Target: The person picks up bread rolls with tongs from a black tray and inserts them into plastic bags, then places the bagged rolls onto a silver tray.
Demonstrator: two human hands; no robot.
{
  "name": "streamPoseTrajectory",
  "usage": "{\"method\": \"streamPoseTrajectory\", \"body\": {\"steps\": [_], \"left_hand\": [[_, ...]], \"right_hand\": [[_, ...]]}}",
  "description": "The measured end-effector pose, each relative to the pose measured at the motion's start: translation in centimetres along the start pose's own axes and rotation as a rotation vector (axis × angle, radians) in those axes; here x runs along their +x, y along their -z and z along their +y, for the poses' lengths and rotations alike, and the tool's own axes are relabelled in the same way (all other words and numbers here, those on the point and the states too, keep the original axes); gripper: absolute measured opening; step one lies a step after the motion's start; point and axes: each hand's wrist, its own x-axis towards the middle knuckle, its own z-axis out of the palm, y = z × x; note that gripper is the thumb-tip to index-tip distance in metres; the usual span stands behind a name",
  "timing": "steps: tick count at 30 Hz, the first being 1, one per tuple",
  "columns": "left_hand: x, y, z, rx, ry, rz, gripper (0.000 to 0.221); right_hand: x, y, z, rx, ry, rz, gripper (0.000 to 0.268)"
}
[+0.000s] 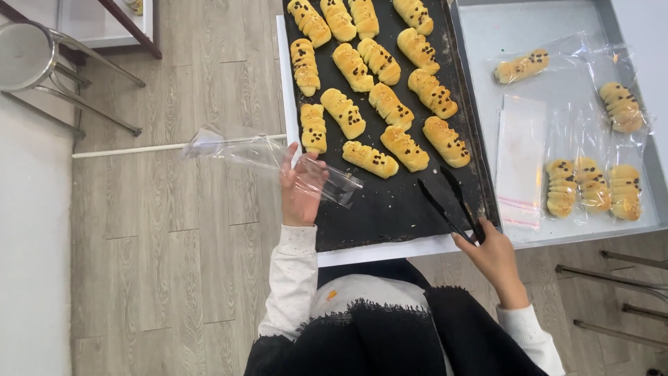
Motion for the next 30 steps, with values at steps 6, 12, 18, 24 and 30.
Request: {"method": "streamPoseTrajectory", "body": {"steps": [6, 12, 18, 24, 30], "left_hand": [[-0.1, -1.5, 0.7, 0.341, 0.063, 0.075, 0.076], [-0.8, -3.1, 1.5, 0.332, 0.079, 0.038, 0.076], [-0.7, -3.5, 1.6, 0.29, 0.149, 0.047, 0.069], [-0.5, -3.1, 1.5, 0.302, 0.161, 0.083, 0.076], [-0.5, -3.2, 1.5, 0.329, 0.156, 0.104, 0.081]], "right_hand": [[4.5, -1.4, -0.6, -0.184, -0.034, -0.012, 0.085], [7.7, -2.5, -1.0, -0.183, 0.032, -0.034, 0.092], [9.9, -2.7, -1.5, -0.193, 0.092, -0.076, 0.084], [10.4, -2.7, -0.3, -0.045, 0.085, -0.064, 0.08], [9.8, -1.9, -1.6, -0.205, 0.131, -0.041, 0.08]]}}
